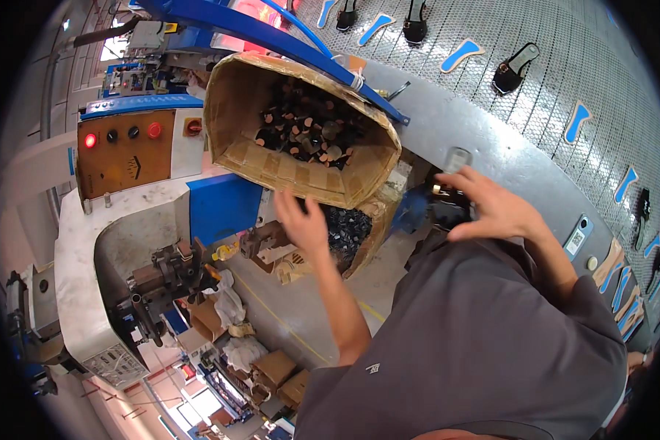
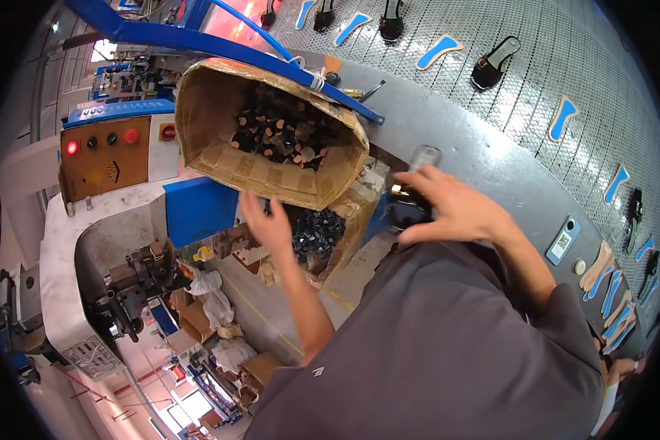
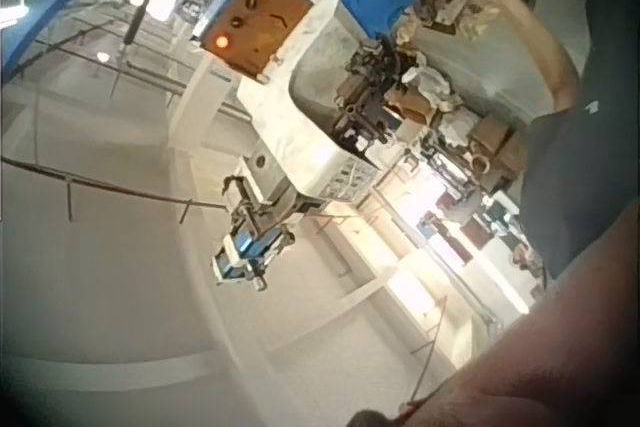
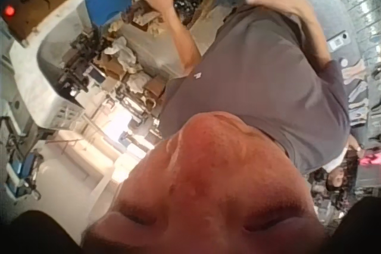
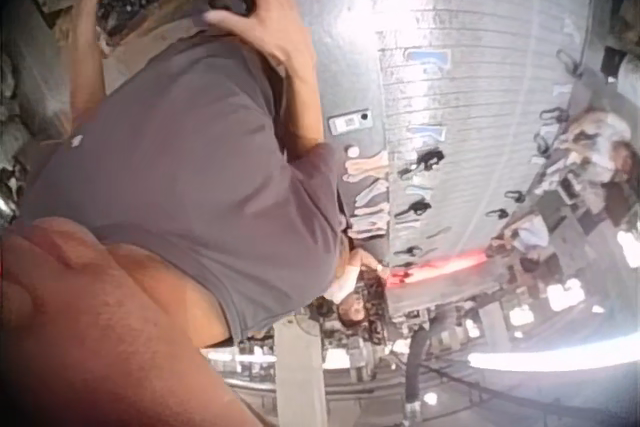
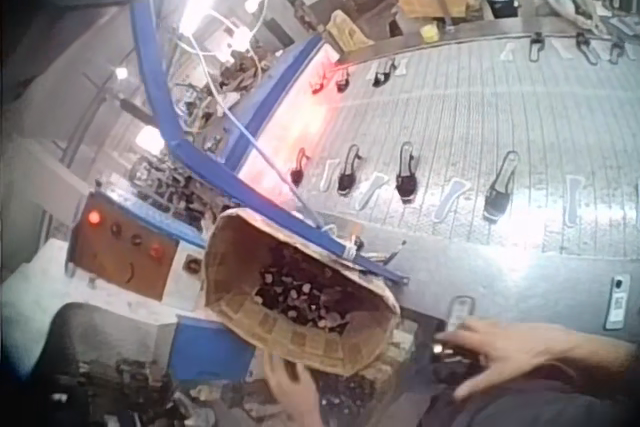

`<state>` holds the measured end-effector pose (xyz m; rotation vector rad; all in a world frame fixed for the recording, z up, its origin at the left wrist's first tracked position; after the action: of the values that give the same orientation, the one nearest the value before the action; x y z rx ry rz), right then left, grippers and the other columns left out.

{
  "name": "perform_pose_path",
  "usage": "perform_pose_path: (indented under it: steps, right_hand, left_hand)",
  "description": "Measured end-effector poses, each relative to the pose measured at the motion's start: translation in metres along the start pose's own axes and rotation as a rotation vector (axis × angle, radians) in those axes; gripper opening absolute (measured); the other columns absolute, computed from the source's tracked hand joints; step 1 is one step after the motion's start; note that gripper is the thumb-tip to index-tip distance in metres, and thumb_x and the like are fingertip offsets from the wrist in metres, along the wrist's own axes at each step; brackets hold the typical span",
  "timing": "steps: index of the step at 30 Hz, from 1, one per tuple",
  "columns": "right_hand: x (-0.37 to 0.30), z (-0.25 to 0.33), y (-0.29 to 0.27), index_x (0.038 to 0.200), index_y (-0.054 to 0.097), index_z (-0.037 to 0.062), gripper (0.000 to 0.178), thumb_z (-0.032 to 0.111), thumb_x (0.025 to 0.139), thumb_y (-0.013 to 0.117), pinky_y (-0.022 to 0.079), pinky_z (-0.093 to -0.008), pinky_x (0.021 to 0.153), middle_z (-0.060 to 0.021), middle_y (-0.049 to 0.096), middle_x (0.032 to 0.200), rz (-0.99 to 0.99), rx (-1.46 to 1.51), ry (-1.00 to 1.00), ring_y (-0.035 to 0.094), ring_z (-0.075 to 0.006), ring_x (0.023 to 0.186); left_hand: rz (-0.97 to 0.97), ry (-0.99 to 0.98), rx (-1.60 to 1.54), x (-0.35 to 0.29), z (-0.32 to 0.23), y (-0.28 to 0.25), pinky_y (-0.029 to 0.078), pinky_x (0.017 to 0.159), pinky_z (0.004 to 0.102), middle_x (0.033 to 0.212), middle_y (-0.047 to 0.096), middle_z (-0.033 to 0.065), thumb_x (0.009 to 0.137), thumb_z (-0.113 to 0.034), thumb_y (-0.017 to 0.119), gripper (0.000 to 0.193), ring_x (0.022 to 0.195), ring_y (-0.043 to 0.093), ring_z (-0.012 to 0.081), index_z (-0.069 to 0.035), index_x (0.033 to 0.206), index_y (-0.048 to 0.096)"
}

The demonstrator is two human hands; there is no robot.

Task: The person repeatedly picks up black slipper uppers and tan insoles from a conveyor belt, places them into a press machine, and removes the assembled slipper. They then place the finished slipper back onto the conveyor belt. This cycle repeats throughout the video.

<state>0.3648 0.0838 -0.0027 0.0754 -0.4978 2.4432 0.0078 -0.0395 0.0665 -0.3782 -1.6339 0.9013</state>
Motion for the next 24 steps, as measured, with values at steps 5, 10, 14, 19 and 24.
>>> perform_pose_path:
  steps: [5, 10, 14, 19, 24]
  right_hand:
    - [-0.053, -0.107, -0.056, 0.148, 0.046, 0.0034, 0.098, 0.044, 0.070, 0.088, 0.045, -0.0485, 0.104, -0.0220, 0.055, 0.122, 0.032, -0.277, 0.325, 0.054, -0.0446, 0.119]
    - [-0.116, -0.265, -0.190, 0.145, 0.046, 0.0024, 0.097, 0.020, 0.060, 0.087, 0.046, -0.0459, 0.102, -0.0194, 0.053, 0.117, -0.323, -0.562, 0.437, 0.053, -0.0400, 0.117]
    - [-0.160, -0.353, -0.297, 0.141, 0.048, 0.0058, 0.090, 0.013, 0.060, 0.085, 0.047, -0.0461, 0.100, -0.0160, 0.050, 0.113, -0.573, -0.608, 0.529, 0.053, -0.0381, 0.111]
    - [-0.205, -0.466, -0.371, 0.142, 0.047, 0.0084, 0.089, 0.014, 0.063, 0.085, 0.044, -0.0471, 0.104, -0.0160, 0.048, 0.117, -0.772, -0.647, 0.552, 0.050, -0.0374, 0.117]
    - [-0.260, -0.542, -0.394, 0.150, 0.042, 0.0082, 0.093, 0.026, 0.070, 0.088, 0.035, -0.0501, 0.116, -0.0210, 0.046, 0.137, -0.911, -0.677, 0.550, 0.043, -0.0422, 0.132]
  left_hand:
    - [0.492, -0.125, 0.009, 0.066, 0.024, 0.228, 0.051, 0.098, 0.0486, 0.128, 0.067, 0.0240, 0.091, -0.031, 0.071, 0.049, 0.117, 0.063, 0.0441, -0.003, 0.131, 0.066]
    - [0.545, -0.333, 0.338, 0.057, -0.005, 0.350, 0.059, 0.079, 0.0502, 0.120, 0.073, 0.0189, 0.076, -0.052, 0.085, 0.080, 0.097, 0.074, 0.0388, -0.007, 0.135, 0.057]
    - [0.491, -0.222, 0.497, 0.052, 0.018, 0.396, 0.050, 0.102, 0.0507, 0.141, 0.055, 0.0299, 0.074, -0.040, 0.089, 0.099, 0.125, 0.059, 0.0433, 0.004, 0.146, 0.038]
    - [0.413, 0.218, 0.252, 0.091, 0.030, 0.369, 0.055, 0.095, 0.0398, 0.133, 0.068, 0.0173, 0.076, -0.024, 0.086, 0.061, 0.113, 0.069, 0.0318, 0.005, 0.125, 0.065]
    - [0.606, -0.369, 0.379, 0.033, 0.015, 0.356, 0.054, 0.085, 0.0484, 0.098, 0.075, 0.0264, 0.086, -0.026, 0.077, 0.041, 0.089, 0.073, 0.0390, 0.012, 0.100, 0.071]
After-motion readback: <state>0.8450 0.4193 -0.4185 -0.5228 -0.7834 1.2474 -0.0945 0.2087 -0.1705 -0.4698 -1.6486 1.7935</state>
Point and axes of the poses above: each hand's wrist, its own x-axis towards the middle knuckle, its own y-axis out of the palm, z = x × y, the point moved 8 cm from there along x, towards the middle knuckle
